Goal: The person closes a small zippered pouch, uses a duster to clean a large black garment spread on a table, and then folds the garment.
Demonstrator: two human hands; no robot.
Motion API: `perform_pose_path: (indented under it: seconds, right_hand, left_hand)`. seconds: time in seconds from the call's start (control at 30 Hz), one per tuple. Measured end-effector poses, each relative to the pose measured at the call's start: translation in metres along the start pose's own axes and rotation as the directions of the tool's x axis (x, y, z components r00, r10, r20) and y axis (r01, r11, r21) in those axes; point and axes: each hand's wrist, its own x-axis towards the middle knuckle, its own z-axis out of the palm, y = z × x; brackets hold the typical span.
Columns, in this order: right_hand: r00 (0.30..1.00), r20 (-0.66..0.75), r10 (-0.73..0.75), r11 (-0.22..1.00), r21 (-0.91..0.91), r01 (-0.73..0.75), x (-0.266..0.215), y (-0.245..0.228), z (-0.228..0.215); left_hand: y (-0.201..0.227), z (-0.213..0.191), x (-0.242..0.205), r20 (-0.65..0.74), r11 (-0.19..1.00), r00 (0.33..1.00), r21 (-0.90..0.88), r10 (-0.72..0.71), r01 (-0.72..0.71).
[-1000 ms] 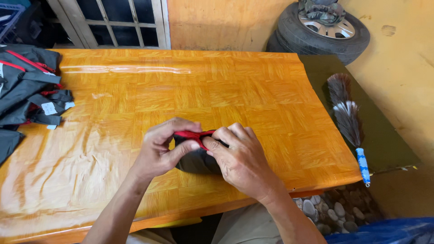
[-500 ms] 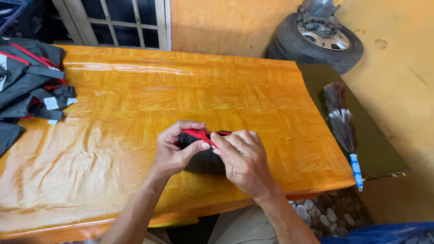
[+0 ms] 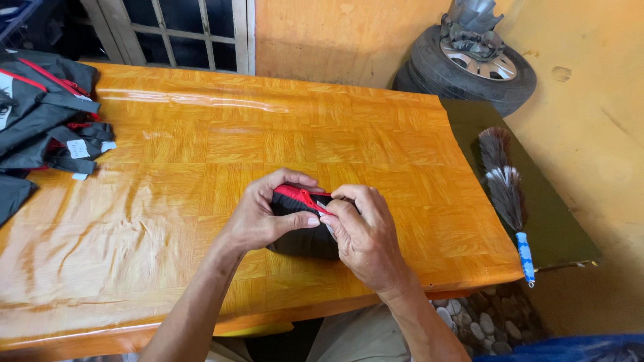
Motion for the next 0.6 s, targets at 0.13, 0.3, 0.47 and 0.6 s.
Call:
perform_pose_path:
  seconds: [0.13,0.3,0.47,0.6]
  right_hand:
    - [1.000,-0.019,0.007,1.000,-0.024,-0.007,0.001,-0.002,-0.002]
    - [0.999,-0.003,0.050,0.999,0.001,-0.050,-0.005,0.002,0.001]
    - [0.998,-0.004,0.066,0.998,0.007,-0.066,-0.005,-0.002,0.000]
    - [0.998,0.003,0.057,0.998,-0.015,-0.057,0.001,-0.002,0.001]
  left_hand:
    - [-0.007,0.001,-0.001,-0.043,0.999,0.998,-0.030,-0.040,0.039]
    - [-0.026,-0.001,-0.004,-0.113,0.997,0.992,-0.059,-0.055,0.048]
    - [-0.015,0.008,-0.004,-0.126,0.997,0.991,-0.066,-0.036,0.028]
    - [-0.021,0.010,-0.004,-0.149,0.999,0.989,-0.042,0.014,-0.021]
